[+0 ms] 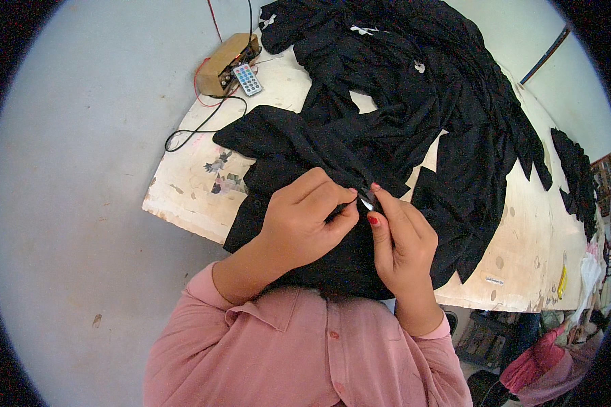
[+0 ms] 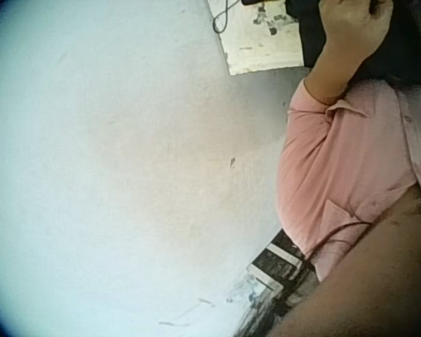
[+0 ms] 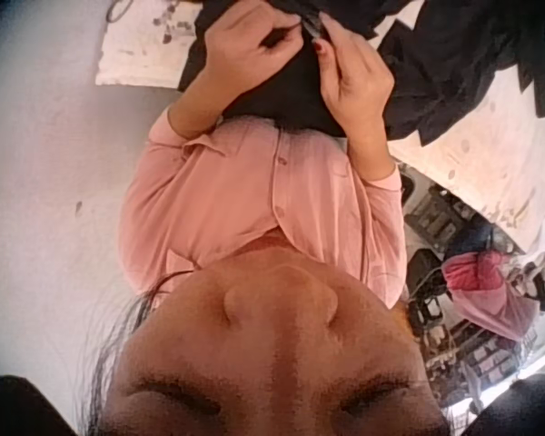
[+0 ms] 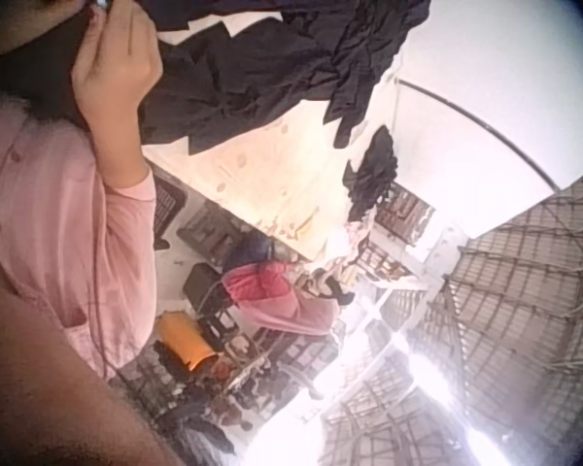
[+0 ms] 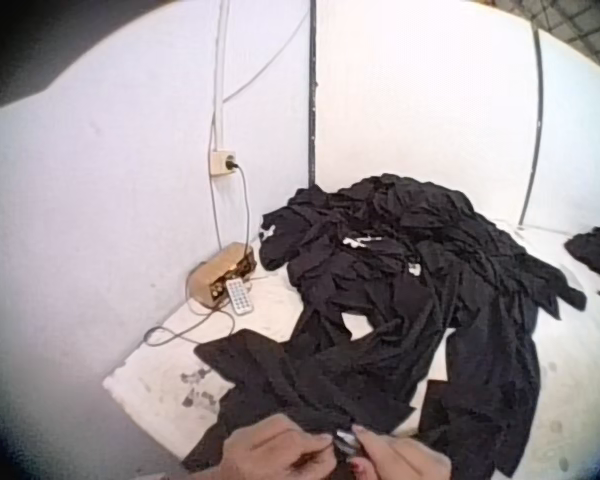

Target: The person uses small scissors to trim loose threads and edges from a black garment laid on a white table. The person repeatedly lifts and repositions the fabric to access different areas, cutting small sections along seams and edges.

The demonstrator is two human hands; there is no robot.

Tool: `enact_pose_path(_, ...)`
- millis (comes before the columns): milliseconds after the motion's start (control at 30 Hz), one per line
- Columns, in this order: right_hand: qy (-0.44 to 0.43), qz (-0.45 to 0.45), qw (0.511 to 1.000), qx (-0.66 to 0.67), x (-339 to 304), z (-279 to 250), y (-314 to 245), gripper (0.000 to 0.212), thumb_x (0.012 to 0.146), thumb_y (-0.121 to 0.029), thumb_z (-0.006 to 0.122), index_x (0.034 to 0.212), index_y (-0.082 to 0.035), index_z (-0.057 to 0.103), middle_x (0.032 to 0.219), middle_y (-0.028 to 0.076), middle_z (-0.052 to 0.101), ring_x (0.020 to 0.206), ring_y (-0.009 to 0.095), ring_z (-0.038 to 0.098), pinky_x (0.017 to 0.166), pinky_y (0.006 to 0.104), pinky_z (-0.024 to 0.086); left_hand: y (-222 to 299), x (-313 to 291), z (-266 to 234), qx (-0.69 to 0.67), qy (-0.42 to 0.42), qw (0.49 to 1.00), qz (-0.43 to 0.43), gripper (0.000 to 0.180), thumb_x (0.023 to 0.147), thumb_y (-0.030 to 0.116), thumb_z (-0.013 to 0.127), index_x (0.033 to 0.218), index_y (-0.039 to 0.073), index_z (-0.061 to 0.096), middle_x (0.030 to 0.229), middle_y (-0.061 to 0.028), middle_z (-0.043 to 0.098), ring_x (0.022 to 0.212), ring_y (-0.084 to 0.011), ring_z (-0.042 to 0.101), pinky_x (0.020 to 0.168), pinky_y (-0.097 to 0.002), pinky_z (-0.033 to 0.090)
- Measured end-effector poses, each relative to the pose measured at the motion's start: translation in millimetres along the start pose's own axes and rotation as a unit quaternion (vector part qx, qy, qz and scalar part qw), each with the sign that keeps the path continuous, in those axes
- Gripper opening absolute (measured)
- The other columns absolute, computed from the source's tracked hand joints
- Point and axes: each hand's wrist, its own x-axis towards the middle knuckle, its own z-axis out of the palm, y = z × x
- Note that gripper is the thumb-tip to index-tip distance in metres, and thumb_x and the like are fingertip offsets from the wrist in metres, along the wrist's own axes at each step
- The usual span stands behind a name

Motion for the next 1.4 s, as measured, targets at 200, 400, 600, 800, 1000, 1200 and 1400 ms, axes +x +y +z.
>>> enact_pose_path(200,0.002,-0.009,1.0,-0.014,1.4,1.2,1.0,0.025,0.083,-0.009,0.067,0.107,-0.003,0.066,0.086,0.014,0.066,0.072,0.026,0.065,0.063,0.0324,0.052,-0.1,-0.1,-0.2,0.0,-0.004,1.0,-0.01,0.021,0.064,-0.004,0.072,0.08,0.003,0.061,0.069,-0.0089,0.054,0.059,-0.0238,0.057,0.051,-0.03,0.047)
enact_pose_path(400,-0.018,0.077,0.994,0.074,0.5,-0.8,9.9,0.025,0.09,-0.011,0.059,0.113,-0.001,0.06,0.084,0.014,0.059,0.07,0.026,0.059,0.064,0.0317,0.047,-6.8,-1.6,-6.2,-0.261,-0.105,0.92,-0.272,0.013,0.073,0.004,0.072,0.079,0.003,0.061,0.073,-0.0028,0.062,0.065,-0.0087,0.057,0.059,-0.0241,0.045)
enact_pose_path(600,-0.004,0.1,0.984,0.147,0.7,3.6,10.6,0.034,0.086,-0.015,0.064,0.117,-0.001,0.056,0.095,0.015,0.056,0.082,0.025,0.056,0.074,0.0324,0.045,-13.7,-0.6,-13.9,-0.46,-0.136,0.758,-0.442,0.01,0.078,0.009,0.071,0.08,0.006,0.062,0.075,0.0035,0.061,0.068,-0.0034,0.053,0.061,-0.0199,0.042)
enact_pose_path(800,0.016,0.02,0.985,0.169,5.5,2.6,7.5,0.038,0.081,-0.012,0.069,0.114,0.0,0.056,0.098,0.014,0.058,0.085,0.025,0.056,0.077,0.0318,0.045,-12.2,-3.3,-11.7,-0.451,-0.112,0.778,-0.422,0.011,0.076,0.006,0.072,0.079,0.006,0.061,0.073,0.0023,0.059,0.067,-0.0047,0.053,0.06,-0.0219,0.042)
enact_pose_path(1000,-0.004,0.127,0.935,0.331,-0.7,10.9,7.1,0.032,0.075,-0.005,0.075,0.104,0.0,0.061,0.091,0.01,0.064,0.077,0.015,0.06,0.068,0.0266,0.047,-2.0,6.0,-10.8,-0.246,-0.094,0.958,-0.114,0.017,0.07,-0.001,0.072,0.081,0.006,0.061,0.073,-0.0041,0.056,0.069,-0.0149,0.056,0.06,-0.0256,0.042)
enact_pose_path(1200,0.083,-0.022,0.982,0.167,-1.8,-1.0,10.3,0.022,0.065,0.004,0.073,0.084,-0.004,0.066,0.08,0.009,0.064,0.069,0.017,0.063,0.06,0.026,0.049,-2.5,10.7,-15.4,-0.205,-0.097,0.971,-0.078,0.016,0.07,-0.006,0.067,0.082,0.004,0.061,0.078,-0.0055,0.058,0.071,-0.0152,0.058,0.061,-0.0263,0.046)
enact_pose_path(1400,0.154,-0.119,0.979,0.063,-3.8,-3.5,9.8,0.023,0.064,0.006,0.072,0.082,-0.006,0.067,0.076,0.009,0.065,0.069,0.021,0.065,0.059,0.0264,0.051,3.0,6.0,-14.6,-0.185,-0.128,0.969,-0.099,0.021,0.066,-0.008,0.065,0.081,0.004,0.057,0.089,-0.0078,0.06,0.072,-0.0197,0.059,0.064,-0.0289,0.048)
